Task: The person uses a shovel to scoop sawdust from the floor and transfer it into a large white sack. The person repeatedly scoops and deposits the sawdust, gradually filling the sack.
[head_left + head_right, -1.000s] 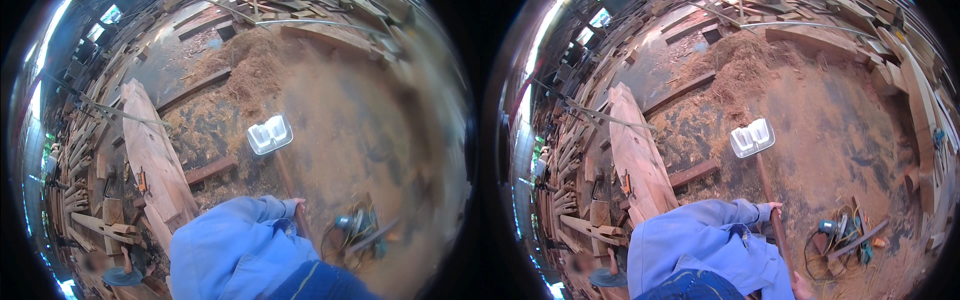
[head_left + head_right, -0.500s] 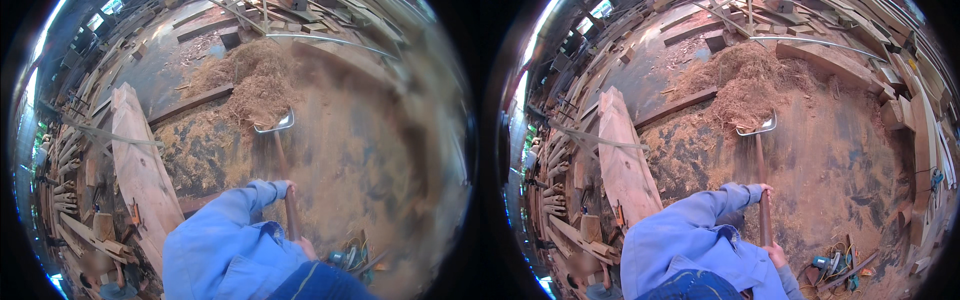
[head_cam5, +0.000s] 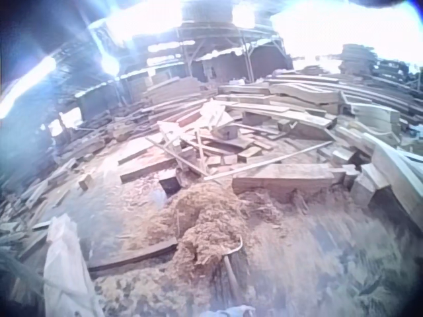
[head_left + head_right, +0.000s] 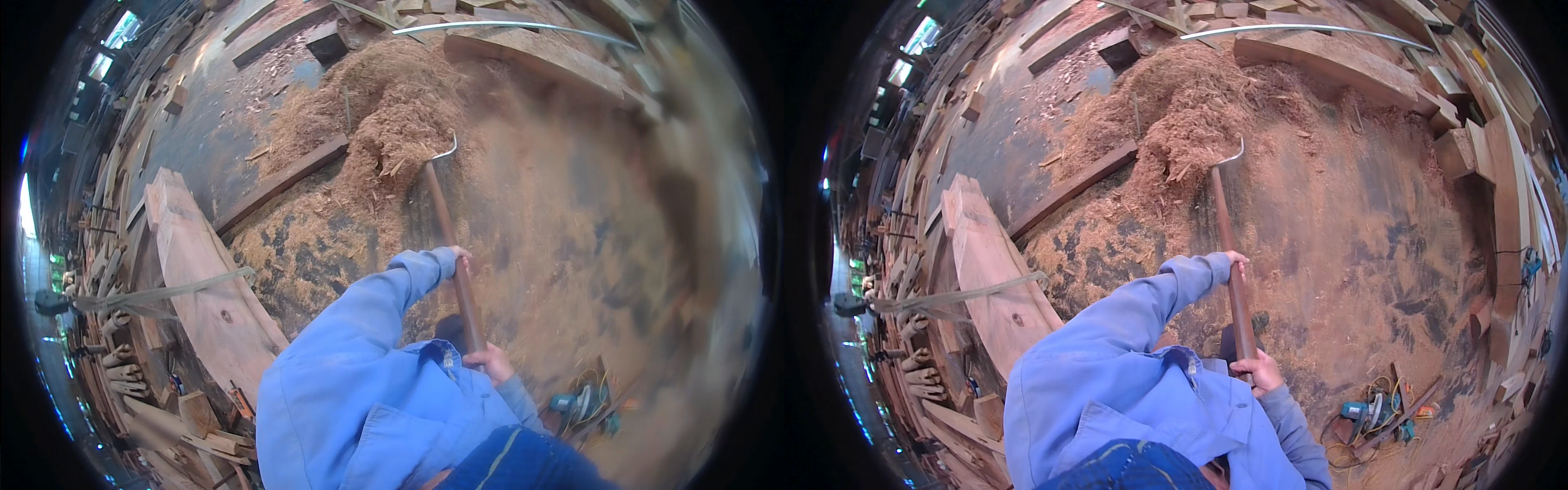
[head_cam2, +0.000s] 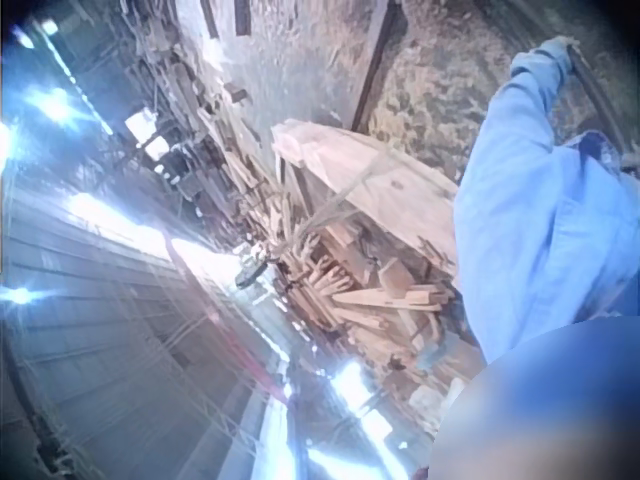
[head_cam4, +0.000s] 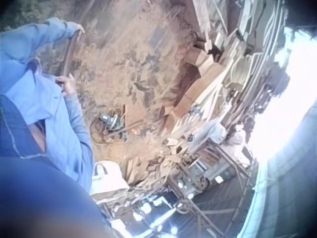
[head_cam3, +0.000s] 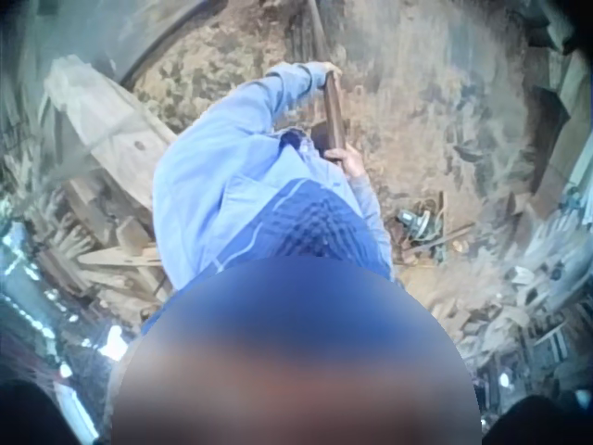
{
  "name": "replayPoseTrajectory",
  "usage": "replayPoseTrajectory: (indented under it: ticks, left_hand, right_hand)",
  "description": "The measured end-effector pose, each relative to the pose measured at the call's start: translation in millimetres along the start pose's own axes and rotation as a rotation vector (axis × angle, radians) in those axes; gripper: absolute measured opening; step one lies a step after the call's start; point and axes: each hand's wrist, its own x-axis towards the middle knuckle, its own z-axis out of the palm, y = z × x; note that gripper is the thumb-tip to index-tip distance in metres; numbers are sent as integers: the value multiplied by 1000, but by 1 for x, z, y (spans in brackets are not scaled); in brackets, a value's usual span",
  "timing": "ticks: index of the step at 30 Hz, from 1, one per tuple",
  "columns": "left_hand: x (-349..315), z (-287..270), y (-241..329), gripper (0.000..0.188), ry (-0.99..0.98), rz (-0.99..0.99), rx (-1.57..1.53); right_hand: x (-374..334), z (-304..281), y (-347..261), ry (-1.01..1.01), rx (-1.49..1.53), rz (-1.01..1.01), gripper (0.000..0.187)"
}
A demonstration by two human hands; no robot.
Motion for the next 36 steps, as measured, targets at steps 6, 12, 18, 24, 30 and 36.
replayPoseTrajectory:
  ticks: [6,12,18,24,30,36]
  left_hand:
    - [56,31,11,17,-13,14,-5]
    - [120,48,-40,19,158,97,275]
    - [123,34,-38,22,273,-103,39]
    - [165,13,29,25,234,-83,62]
    - [207,-24,184,27,203,29,37]
    - [277,-52,254,32,329,86,-110]
  right_hand:
    - [20,-53,-38,103,82,61,33]
    - [25,-127,-28,252,-105,-11,55]
    - [49,-158,1,317,-270,3,52]
    - [61,-150,8,592,-889,-75,52]
    - [42,-110,-28,647,-885,93,54]
    - [73,-110,-24,818,-1189,456,26]
